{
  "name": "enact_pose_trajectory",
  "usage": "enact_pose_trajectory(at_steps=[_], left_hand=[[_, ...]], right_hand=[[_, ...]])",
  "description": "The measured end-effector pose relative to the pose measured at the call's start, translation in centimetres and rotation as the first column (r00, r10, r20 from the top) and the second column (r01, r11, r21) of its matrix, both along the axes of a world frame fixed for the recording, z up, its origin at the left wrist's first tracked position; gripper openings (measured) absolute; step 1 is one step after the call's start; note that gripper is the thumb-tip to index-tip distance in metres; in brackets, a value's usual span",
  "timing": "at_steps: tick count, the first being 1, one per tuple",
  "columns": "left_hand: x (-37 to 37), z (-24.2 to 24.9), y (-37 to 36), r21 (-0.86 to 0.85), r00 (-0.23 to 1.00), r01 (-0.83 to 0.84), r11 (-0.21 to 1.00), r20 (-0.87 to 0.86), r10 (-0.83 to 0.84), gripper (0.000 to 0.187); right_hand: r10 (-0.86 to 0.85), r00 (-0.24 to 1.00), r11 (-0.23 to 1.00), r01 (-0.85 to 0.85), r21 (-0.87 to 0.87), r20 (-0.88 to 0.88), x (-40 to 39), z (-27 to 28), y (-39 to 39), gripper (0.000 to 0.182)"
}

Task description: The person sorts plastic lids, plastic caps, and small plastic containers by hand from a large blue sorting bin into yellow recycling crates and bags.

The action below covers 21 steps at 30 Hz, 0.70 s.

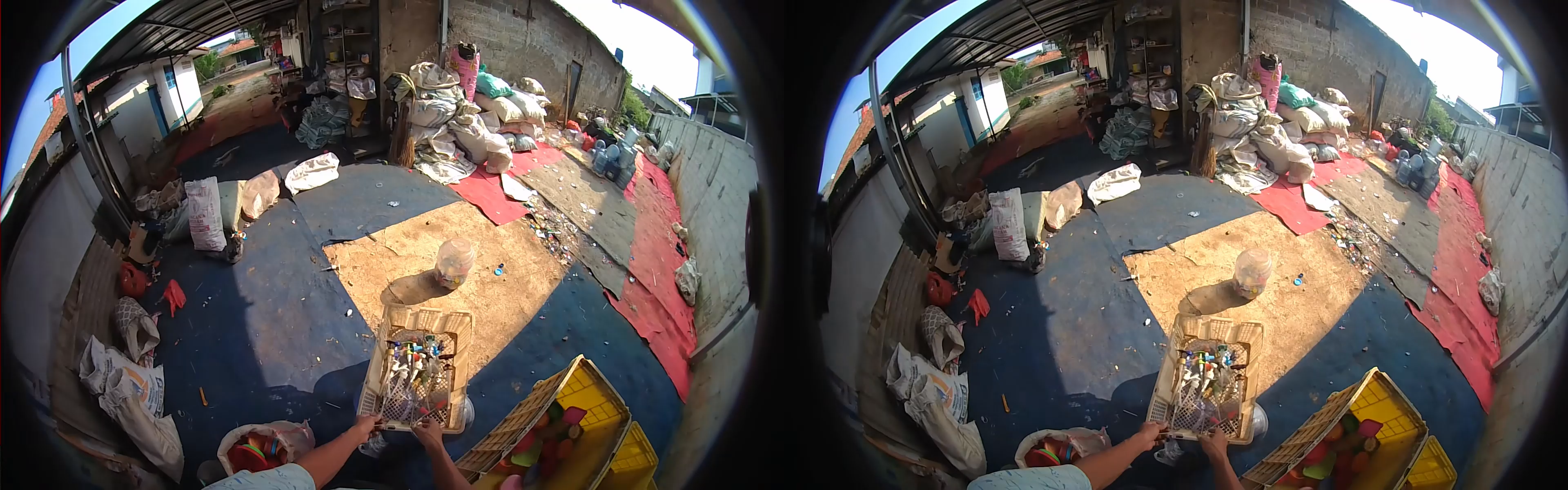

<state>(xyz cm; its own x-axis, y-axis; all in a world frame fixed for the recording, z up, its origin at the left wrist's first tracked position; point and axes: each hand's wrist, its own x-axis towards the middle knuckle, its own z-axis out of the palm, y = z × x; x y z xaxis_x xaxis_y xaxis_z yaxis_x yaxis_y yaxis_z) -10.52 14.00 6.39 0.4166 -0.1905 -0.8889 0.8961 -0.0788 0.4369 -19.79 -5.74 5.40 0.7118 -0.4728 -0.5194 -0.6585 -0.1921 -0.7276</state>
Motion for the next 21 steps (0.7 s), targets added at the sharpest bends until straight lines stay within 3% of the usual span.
enact_pose_trajectory(at_steps=[1, 3, 7, 10, 12, 15, 18, 21], left_hand=[[-1.1, -0.1, 1.2, 0.022, 0.999, 0.049, 0.999, -0.017, -0.049, 0.016], [-3.3, 0.0, 3.6, -0.026, 0.997, 0.073, 0.997, -0.028, -0.074, 0.017], [-7.6, 0.0, 8.3, -0.083, 0.984, 0.168, 0.982, -0.037, -0.172, 0.017], [-11.3, 0.0, 12.3, -0.178, 0.977, 0.211, 0.961, 0.057, -0.204, 0.017], [-12.4, 0.2, 17.1, -0.243, 0.972, 0.231, 0.942, 0.104, -0.212, 0.019], [-16.2, 0.8, 24.4, -0.313, 0.982, 0.187, 0.931, 0.049, -0.181, 0.023], [-17.9, 0.4, 30.6, -0.296, 0.992, 0.072, 0.952, -0.078, -0.099, 0.028], [-20.4, 0.1, 36.9, -0.179, 0.979, -0.028, 0.983, -0.203, -0.009, 0.036]], right_hand=[[0.041, 0.994, 0.999, -0.039, 0.024, -0.103, -1.8, 1.0, 1.5, 0.059], [0.139, 0.980, 0.986, -0.124, 0.111, -0.143, -4.5, 2.5, 4.3, 0.061], [0.185, 0.974, 0.973, -0.164, 0.160, -0.126, -9.4, 4.1, 9.8, 0.062], [0.091, 0.995, 0.995, -0.089, 0.040, -0.047, -12.7, 4.7, 14.1, 0.055], [-0.032, 0.998, 0.999, 0.030, -0.034, -0.045, -14.8, 7.9, 17.7, 0.052], [-0.261, 0.963, 0.964, 0.264, -0.038, 0.075, -18.9, 10.3, 23.9, 0.050], [-0.264, 0.964, 0.963, 0.264, -0.056, 0.001, -23.0, 11.8, 30.4, 0.048], [-0.135, 0.990, 0.991, 0.135, 0.004, 0.037, -26.7, 12.6, 34.0, 0.048]])
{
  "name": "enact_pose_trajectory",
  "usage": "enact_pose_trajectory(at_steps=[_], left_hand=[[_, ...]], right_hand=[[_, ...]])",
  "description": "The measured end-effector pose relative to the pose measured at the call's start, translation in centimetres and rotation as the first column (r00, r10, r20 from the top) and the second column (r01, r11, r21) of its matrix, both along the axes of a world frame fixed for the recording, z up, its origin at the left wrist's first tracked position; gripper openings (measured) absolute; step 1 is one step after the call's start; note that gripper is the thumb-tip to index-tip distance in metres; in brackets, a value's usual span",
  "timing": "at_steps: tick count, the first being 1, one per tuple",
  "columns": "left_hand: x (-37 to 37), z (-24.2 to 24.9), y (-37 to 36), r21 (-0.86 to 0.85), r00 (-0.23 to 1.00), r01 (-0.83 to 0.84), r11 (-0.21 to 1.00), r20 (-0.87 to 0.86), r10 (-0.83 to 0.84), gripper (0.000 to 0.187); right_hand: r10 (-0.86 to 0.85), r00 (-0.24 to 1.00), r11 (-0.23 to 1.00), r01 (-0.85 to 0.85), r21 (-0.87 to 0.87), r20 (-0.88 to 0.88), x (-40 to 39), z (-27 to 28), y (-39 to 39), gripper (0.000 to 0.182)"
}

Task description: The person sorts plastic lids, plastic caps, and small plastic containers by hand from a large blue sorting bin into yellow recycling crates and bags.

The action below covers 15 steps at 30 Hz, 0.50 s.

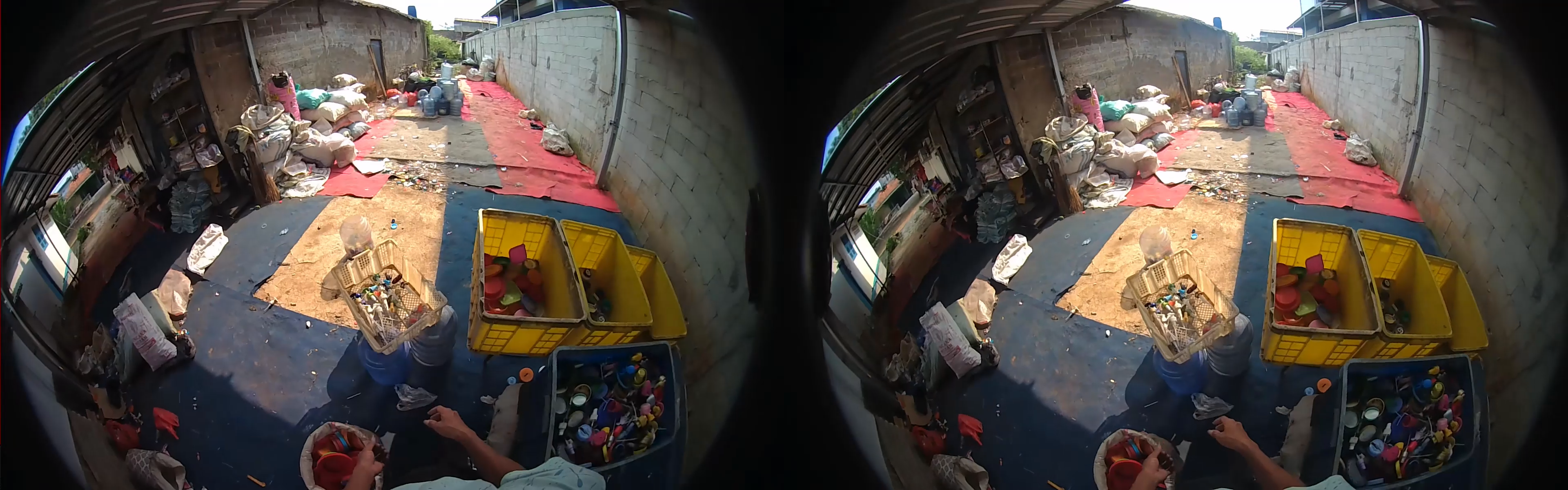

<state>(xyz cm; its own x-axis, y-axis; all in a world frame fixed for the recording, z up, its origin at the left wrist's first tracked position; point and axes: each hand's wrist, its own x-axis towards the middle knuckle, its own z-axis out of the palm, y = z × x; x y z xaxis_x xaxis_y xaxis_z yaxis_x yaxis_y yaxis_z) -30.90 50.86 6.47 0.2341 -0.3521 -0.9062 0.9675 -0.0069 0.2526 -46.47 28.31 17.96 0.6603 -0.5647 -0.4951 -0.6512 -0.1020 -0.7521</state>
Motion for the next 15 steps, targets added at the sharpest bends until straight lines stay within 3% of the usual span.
enact_pose_trajectory(at_steps=[3, 7, 9, 11, 12, 15], left_hand=[[-1.7, -4.0, 4.9, -0.201, 0.979, 0.078, 0.977, -0.172, -0.113, 0.044], [-6.3, -1.0, 3.3, 0.146, 0.982, 0.183, 0.972, -0.080, -0.173, 0.048], [-8.4, -0.6, 1.9, 0.070, 0.957, 0.289, 0.955, -0.008, -0.289, 0.047], [-9.2, -2.8, 0.5, -0.169, 0.914, 0.397, 0.902, -0.018, -0.406, 0.041], [-9.7, -3.7, -1.0, -0.141, 0.906, 0.416, 0.899, -0.022, -0.423, 0.038], [-14.4, 1.8, -6.7, -0.099, 0.890, 0.454, 0.885, 0.094, -0.446, 0.035]], right_hand=[[-0.007, 0.998, 0.993, 0.014, -0.114, 0.061, -4.0, 2.0, 2.6, 0.046], [-0.065, 0.990, 0.967, 0.094, -0.238, 0.129, -9.6, 4.4, 4.6, 0.042], [-0.116, 0.982, 0.941, 0.158, -0.301, 0.151, -12.6, 4.4, 5.5, 0.041], [-0.172, 0.969, 0.913, 0.224, -0.340, 0.177, -16.1, 5.8, 6.8, 0.040], [-0.196, 0.963, 0.902, 0.252, -0.351, 0.187, -18.0, 6.3, 7.4, 0.040], [-0.275, 0.932, 0.870, 0.346, -0.352, 0.237, -24.0, 6.0, 9.2, 0.039]])
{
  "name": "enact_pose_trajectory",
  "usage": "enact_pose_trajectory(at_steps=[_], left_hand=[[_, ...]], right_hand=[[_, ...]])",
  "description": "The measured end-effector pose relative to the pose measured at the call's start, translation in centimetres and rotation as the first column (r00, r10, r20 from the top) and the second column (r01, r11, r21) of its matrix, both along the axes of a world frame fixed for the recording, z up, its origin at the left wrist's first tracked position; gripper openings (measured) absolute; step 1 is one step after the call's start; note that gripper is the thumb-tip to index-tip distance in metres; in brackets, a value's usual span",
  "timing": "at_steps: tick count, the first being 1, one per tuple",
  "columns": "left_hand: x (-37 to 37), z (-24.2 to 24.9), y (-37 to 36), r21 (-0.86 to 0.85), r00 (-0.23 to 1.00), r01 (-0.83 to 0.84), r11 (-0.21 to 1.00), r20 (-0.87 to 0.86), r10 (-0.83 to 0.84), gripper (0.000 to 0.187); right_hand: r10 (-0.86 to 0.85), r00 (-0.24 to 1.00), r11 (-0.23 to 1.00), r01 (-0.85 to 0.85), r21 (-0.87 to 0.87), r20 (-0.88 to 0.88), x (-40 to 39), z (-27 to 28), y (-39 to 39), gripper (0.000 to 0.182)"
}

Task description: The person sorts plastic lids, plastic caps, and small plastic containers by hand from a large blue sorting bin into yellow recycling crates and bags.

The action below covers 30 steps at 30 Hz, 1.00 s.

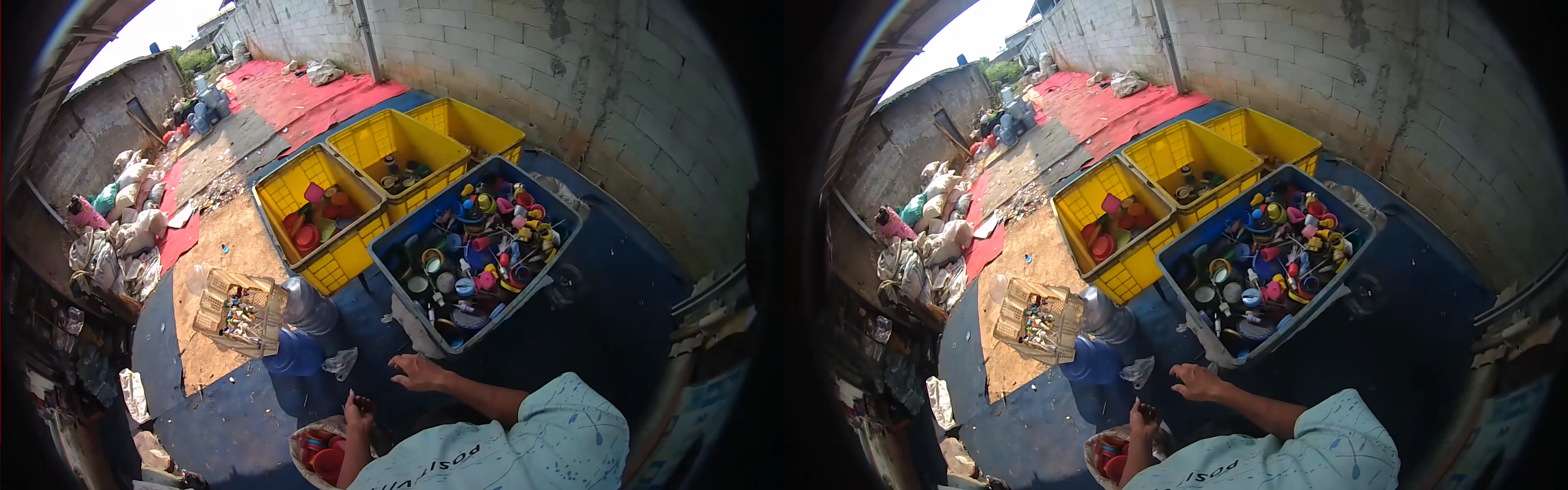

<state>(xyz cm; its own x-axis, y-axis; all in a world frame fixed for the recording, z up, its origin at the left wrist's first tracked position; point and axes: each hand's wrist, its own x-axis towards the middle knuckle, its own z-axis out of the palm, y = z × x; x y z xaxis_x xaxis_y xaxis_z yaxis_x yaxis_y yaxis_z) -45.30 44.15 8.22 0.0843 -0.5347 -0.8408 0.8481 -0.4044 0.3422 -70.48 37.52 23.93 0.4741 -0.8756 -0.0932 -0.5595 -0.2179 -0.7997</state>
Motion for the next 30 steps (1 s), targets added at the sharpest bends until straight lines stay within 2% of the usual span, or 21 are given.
enact_pose_trajectory(at_steps=[2, 5, 6, 8, 10, 13, 16, 19, 23, 28, 30], left_hand=[[-2.9, 2.2, -3.4, -0.165, 0.998, 0.039, 0.986, -0.047, -0.047, 0.036], [-10.6, 9.5, -7.5, -0.253, 0.996, 0.067, 0.965, 0.074, -0.049, 0.038], [-12.9, 10.4, -8.4, -0.317, 0.995, 0.093, 0.944, 0.071, -0.074, 0.037], [-18.6, 11.4, -10.3, -0.261, 0.992, 0.006, 0.965, 0.121, 0.026, 0.033], [-24.9, 13.1, -9.8, -0.371, 0.978, 0.141, 0.918, 0.199, -0.070, 0.031], [-33.8, 14.7, -8.3, -0.385, 0.981, 0.170, 0.907, 0.152, -0.119, 0.029], [-41.3, 16.7, -6.5, -0.266, 0.967, 0.214, 0.940, 0.196, -0.164, 0.028], [-44.9, 17.9, -5.6, -0.251, 0.917, 0.373, 0.893, 0.247, -0.313, 0.027], [-46.0, 17.3, -7.0, -0.249, 0.858, 0.476, 0.844, 0.345, -0.381, 0.024], [-47.8, 18.1, -11.2, -0.269, 0.877, 0.416, 0.869, 0.373, -0.304, 0.019], [-48.6, 17.5, -13.2, -0.269, 0.892, 0.375, 0.887, 0.364, -0.267, 0.019]], right_hand=[[-0.076, 0.996, 0.996, 0.074, 0.041, 0.040, -4.5, 0.5, 1.4, 0.039], [-0.158, 0.984, 0.981, 0.148, 0.122, 0.077, -12.2, -0.6, 3.4, 0.039], [-0.185, 0.980, 0.975, 0.173, 0.140, 0.078, -14.9, -0.2, 3.9, 0.040], [-0.245, 0.965, 0.954, 0.223, 0.199, 0.090, -20.2, -0.2, 5.0, 0.040], [-0.306, 0.946, 0.922, 0.268, 0.279, 0.104, -25.7, 0.0, 5.6, 0.040], [-0.430, 0.899, 0.871, 0.388, 0.302, 0.086, -32.9, 1.4, 5.5, 0.037], [-0.527, 0.844, 0.827, 0.482, 0.287, 0.101, -38.4, 4.1, 3.9, 0.033], [-0.594, 0.800, 0.793, 0.563, 0.234, 0.087, -41.9, 5.8, 1.2, 0.030], [-0.636, 0.755, 0.771, 0.624, 0.123, 0.160, -43.7, 5.9, -2.7, 0.025], [-0.602, 0.774, 0.798, 0.595, 0.099, 0.197, -43.7, 5.2, -7.9, 0.022], [-0.552, 0.820, 0.833, 0.552, 0.045, 0.151, -43.4, 4.4, -10.4, 0.021]])
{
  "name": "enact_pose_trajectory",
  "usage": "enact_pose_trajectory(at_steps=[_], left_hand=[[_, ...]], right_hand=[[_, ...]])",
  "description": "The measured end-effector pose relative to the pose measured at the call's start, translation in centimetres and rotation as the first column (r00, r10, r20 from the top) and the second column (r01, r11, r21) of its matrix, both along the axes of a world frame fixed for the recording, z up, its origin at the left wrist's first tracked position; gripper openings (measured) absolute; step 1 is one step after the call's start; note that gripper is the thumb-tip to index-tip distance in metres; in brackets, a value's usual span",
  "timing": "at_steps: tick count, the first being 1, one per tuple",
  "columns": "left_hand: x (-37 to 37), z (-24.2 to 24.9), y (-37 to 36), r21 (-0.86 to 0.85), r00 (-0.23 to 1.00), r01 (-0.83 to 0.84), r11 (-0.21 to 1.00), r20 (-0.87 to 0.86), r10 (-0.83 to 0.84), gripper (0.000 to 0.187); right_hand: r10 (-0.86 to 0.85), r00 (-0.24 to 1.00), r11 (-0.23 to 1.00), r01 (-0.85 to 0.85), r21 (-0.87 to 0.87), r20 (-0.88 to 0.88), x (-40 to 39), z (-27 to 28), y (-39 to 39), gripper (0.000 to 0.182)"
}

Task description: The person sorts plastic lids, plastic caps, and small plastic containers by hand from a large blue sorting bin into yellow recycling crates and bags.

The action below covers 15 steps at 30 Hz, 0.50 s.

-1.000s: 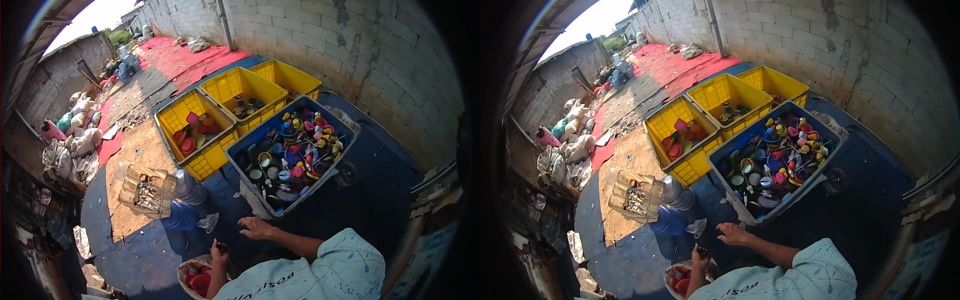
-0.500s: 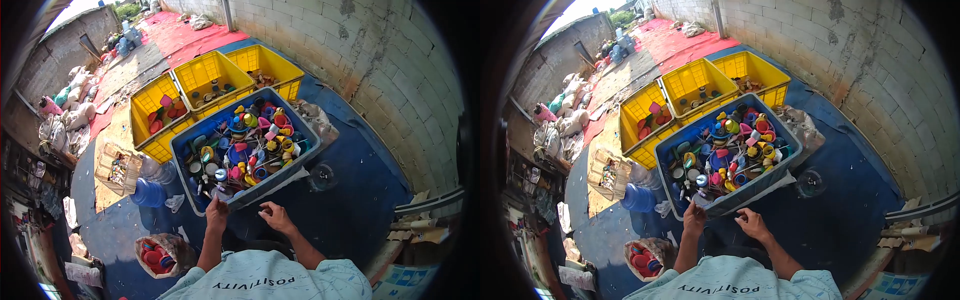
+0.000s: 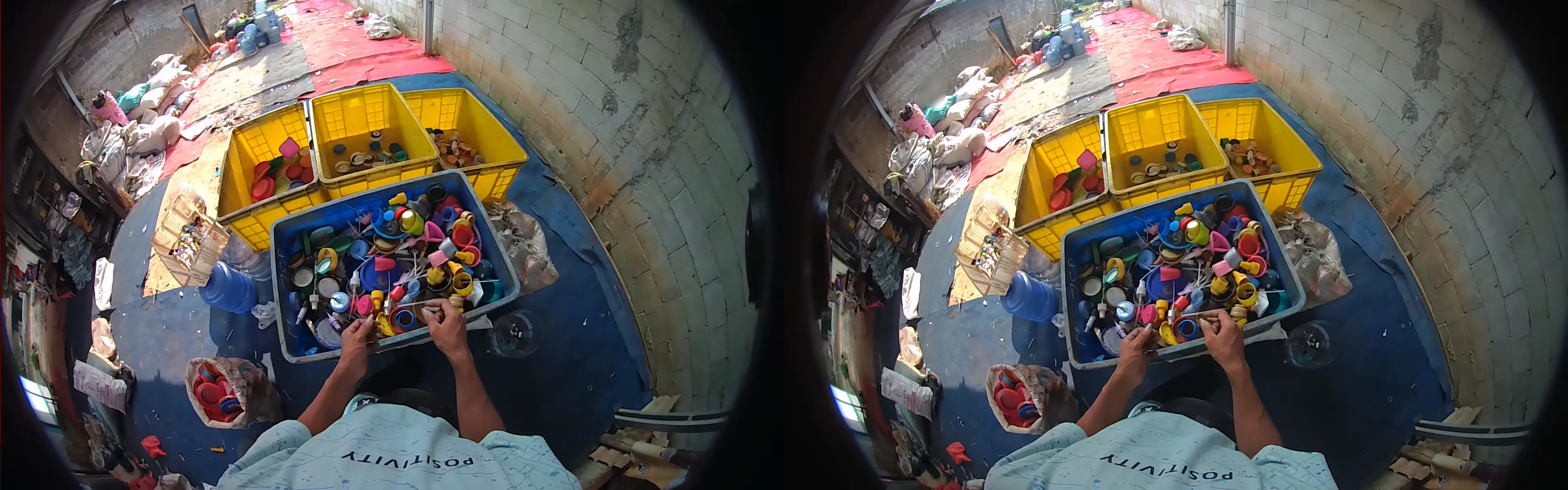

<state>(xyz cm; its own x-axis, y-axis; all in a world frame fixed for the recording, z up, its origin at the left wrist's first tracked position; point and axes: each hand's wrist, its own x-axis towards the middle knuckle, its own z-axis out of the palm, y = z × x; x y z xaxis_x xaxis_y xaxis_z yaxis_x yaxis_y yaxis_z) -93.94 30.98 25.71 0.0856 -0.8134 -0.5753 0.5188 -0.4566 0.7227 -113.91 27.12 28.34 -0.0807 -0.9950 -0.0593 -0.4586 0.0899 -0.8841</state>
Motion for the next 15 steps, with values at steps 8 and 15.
enact_pose_trajectory(at_steps=[8, 15], left_hand=[[-0.9, -0.5, -5.1, -0.027, 0.983, -0.160, 0.987, -0.090, 0.157, 0.017], [3.1, -0.7, -4.4, -0.006, 0.958, -0.287, 0.958, -0.026, 0.287, 0.014]], right_hand=[[0.279, 0.937, 0.953, -0.298, -0.064, -0.208, 2.4, -5.1, -10.8, 0.024], [0.283, 0.843, 0.877, -0.420, -0.233, -0.458, 7.4, -7.1, -17.2, 0.033]])
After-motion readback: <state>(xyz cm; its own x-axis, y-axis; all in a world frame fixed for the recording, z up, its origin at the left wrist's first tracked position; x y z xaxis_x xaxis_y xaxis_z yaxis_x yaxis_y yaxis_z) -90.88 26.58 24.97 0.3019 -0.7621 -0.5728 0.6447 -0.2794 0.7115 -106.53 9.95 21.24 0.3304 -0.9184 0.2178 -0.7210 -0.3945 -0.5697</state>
